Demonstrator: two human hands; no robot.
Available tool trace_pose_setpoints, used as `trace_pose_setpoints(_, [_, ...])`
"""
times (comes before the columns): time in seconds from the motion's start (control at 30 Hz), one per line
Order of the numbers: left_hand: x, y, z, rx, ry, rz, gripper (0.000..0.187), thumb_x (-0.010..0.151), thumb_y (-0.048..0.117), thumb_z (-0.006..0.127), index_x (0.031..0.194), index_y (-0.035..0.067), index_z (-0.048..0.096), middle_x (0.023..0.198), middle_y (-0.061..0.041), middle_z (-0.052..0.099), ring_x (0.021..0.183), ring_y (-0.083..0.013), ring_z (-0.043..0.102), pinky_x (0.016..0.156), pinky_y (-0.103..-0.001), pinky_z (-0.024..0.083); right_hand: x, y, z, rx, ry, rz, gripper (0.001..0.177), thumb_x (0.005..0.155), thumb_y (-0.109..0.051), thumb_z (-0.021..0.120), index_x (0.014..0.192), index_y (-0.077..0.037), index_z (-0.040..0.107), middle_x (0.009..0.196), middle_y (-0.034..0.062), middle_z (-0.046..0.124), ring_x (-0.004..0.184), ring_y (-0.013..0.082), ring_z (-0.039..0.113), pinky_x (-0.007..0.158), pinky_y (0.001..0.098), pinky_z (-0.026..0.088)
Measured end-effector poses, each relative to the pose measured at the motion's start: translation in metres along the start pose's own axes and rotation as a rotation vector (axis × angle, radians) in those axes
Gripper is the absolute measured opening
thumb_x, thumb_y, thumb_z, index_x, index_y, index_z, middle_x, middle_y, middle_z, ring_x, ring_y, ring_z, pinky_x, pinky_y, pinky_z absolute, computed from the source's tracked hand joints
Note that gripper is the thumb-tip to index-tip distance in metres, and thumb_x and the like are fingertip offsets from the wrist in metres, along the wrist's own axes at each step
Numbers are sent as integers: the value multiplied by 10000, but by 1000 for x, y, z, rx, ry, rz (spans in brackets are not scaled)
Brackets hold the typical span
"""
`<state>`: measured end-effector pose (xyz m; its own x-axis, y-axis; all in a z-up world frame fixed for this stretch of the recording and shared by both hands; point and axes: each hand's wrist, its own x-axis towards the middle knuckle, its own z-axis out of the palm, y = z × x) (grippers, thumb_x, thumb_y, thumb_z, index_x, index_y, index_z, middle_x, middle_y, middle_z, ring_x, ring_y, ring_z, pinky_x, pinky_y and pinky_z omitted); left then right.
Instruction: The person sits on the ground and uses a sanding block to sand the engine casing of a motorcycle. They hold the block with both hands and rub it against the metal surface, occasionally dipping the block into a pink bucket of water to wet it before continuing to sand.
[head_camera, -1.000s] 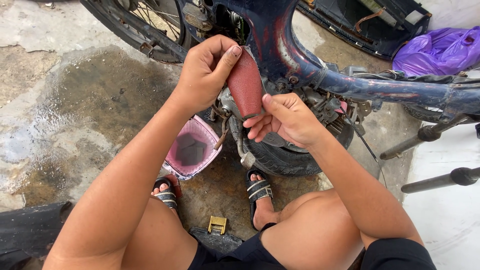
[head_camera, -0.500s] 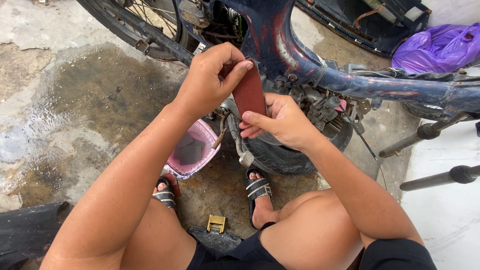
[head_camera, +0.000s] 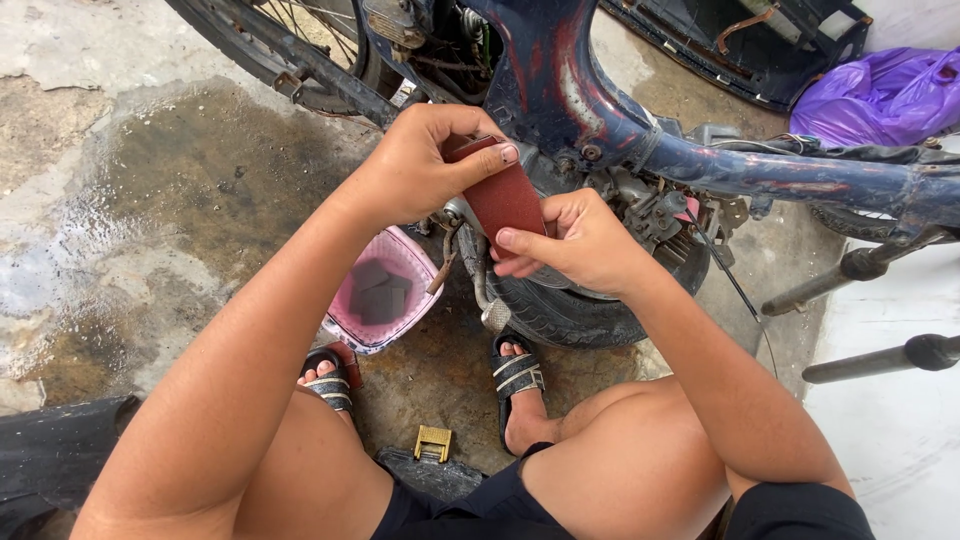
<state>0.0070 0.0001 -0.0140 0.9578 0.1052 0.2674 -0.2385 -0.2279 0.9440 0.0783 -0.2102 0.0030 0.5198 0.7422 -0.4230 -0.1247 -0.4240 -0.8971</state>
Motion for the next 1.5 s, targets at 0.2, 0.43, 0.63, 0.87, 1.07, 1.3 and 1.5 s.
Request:
trace_pose_setpoints(0.2, [6, 4, 16, -13, 138, 36, 132, 961, 180, 768, 893, 69, 786, 653, -126, 712, 545, -170, 694, 442, -257, 571, -1, -2, 13, 79, 115, -222, 207, 971, -144, 702, 999, 59, 727, 793, 218, 763, 700, 293, 782, 612, 389, 676])
trace_pose_setpoints(0.43, [5, 19, 15, 219, 122, -25, 309, 993, 311, 740, 761, 109, 713, 566, -18, 617, 476, -113, 574, 423, -280, 418, -8, -21, 5, -192, 123, -208, 333, 1001, -266, 622, 756, -42, 613, 573, 127, 656, 303, 133, 515, 290, 222, 394])
trace_pose_setpoints(0.63, [4, 25, 15, 184, 115, 41, 348, 1013, 278, 738, 726, 101, 651, 520, -22, 582, 375, -97, 600, 405, -241, 403, -11, -25, -11, -217, 56, 20, 518, 998, -386, 591, 641, -14, 633, 448, 170, 615, 281, 215, 543, 277, 258, 376])
trace_pose_setpoints(0.87, [5, 12, 27, 230, 130, 278, 320, 990, 255, 778, 744, 95, 651, 578, -5, 583, 523, -81, 465, 502, -286, 363, -16, -31, -23, -235, -322, 79, 605, 1006, -431, 416, 1040, 56, 774, 820, 207, 820, 597, 298, 793, 595, 300, 608])
trace_pose_setpoints(1.07, [10, 10, 29, 279, 262, 404, 277, 1013, 240, 760, 838, 61, 642, 688, -39, 633, 587, -137, 485, 548, -311, 386, -15, -21, -10, -55, -42, -189, 409, 993, -229, 555, 1196, 116, 643, 1084, 291, 749, 814, 395, 806, 622, 376, 686])
trace_pose_setpoints(1.3, [7, 29, 24, 189, 231, 448, 274, 1061, 211, 704, 891, 67, 544, 569, -29, 589, 448, -116, 614, 497, -244, 380, -28, -43, -29, -242, 347, -405, 232, 923, -122, 794, 764, 34, 728, 707, 96, 692, 619, 192, 732, 548, 264, 671])
trace_pose_setpoints(1.5, [9, -10, 43, 324, 149, 531, 274, 1050, 165, 761, 939, 75, 528, 684, -60, 548, 555, -173, 467, 535, -336, 375, -14, -28, -62, -667, 487, -669, 337, 1006, -50, 950, 788, -36, 693, 688, 12, 550, 632, 68, 382, 561, 263, 249])
